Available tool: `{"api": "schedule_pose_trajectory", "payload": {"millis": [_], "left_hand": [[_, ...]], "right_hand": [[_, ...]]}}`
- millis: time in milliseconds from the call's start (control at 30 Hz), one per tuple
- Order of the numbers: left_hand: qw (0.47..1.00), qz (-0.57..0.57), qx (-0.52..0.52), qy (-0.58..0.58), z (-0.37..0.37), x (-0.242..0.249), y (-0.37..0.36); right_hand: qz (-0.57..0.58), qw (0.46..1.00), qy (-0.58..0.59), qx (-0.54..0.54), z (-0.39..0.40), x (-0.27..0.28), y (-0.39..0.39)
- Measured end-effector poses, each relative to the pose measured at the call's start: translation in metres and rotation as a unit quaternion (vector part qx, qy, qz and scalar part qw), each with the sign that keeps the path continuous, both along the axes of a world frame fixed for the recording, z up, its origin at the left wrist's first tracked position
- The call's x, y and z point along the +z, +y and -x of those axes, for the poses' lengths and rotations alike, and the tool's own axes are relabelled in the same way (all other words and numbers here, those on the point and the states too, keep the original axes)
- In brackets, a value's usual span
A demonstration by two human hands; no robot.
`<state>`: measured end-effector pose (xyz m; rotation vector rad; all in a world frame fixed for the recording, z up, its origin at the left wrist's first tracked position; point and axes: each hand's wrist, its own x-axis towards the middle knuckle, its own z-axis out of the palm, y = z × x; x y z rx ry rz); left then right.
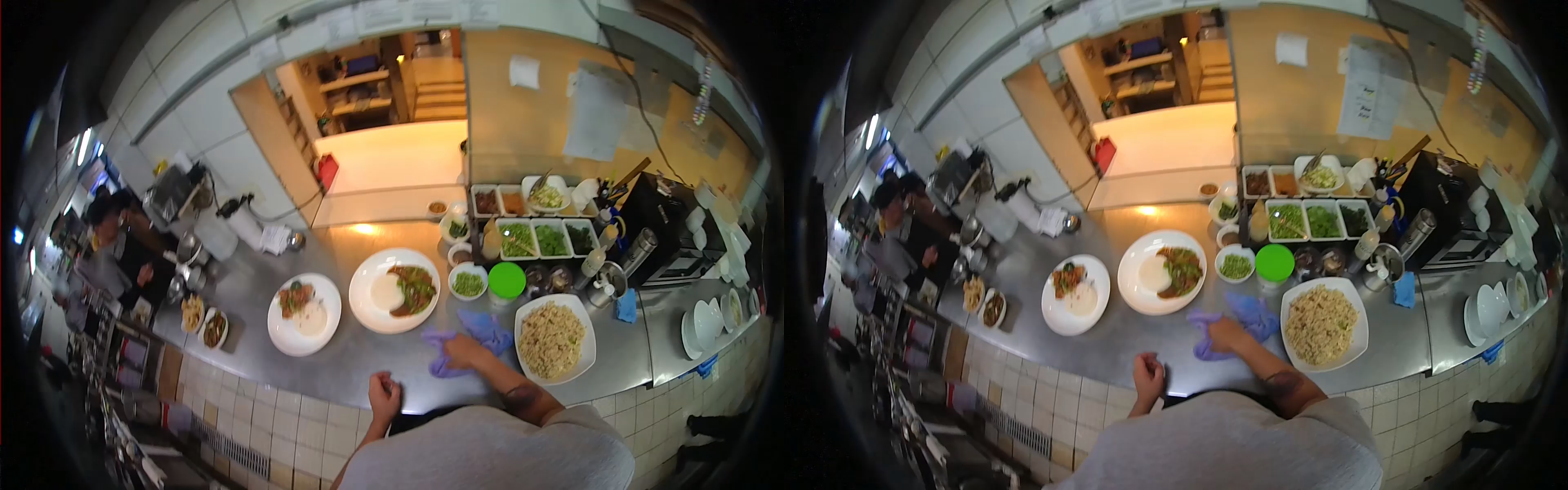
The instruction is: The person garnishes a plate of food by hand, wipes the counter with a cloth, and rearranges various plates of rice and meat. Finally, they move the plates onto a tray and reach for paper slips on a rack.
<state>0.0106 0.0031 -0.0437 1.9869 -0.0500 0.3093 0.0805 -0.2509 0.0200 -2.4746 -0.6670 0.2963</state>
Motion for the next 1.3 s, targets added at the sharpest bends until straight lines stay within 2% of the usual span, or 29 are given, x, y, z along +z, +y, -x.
{"api": "schedule_pose_trajectory", "payload": {"millis": [133,233,333,433,667,733,833,933,1033,1267,1300], "left_hand": [[1.000,0.018,-0.006,-0.003,0.000,0.004,-0.003],[1.000,0.016,-0.011,-0.001,0.002,0.009,-0.003],[1.000,0.015,-0.013,-0.010,0.001,0.005,-0.002],[1.000,0.017,-0.012,-0.022,0.000,0.004,-0.003],[0.999,0.024,-0.016,-0.026,-0.002,-0.003,0.000],[0.999,0.026,-0.016,-0.018,-0.001,-0.001,-0.001],[1.000,0.015,-0.015,-0.020,0.000,0.000,0.000],[0.999,0.025,-0.019,-0.010,0.000,0.003,0.000],[0.999,0.045,-0.022,-0.005,0.000,0.002,-0.001],[0.999,0.028,-0.020,-0.007,-0.001,-0.006,0.002],[0.999,0.032,-0.021,-0.006,-0.001,-0.007,0.003]], "right_hand": [[0.022,0.999,0.043,-0.015,0.000,0.011,0.001],[-0.003,1.000,-0.011,0.003,-0.003,-0.007,-0.001],[0.021,1.000,0.010,0.000,-0.005,-0.014,0.000],[-0.029,0.999,-0.020,-0.009,-0.001,-0.013,-0.001],[-0.004,0.999,-0.041,0.005,-0.009,-0.035,-0.001],[0.007,0.999,-0.036,0.005,-0.004,-0.019,-0.001],[-0.027,0.994,-0.107,0.022,-0.008,-0.036,0.000],[-0.021,1.000,-0.022,-0.004,-0.006,-0.027,-0.001],[-0.019,1.000,-0.001,0.011,-0.003,-0.014,-0.001],[-0.005,1.000,0.007,0.013,-0.007,-0.028,-0.001],[0.003,1.000,0.017,0.013,-0.003,-0.009,-0.001]]}}
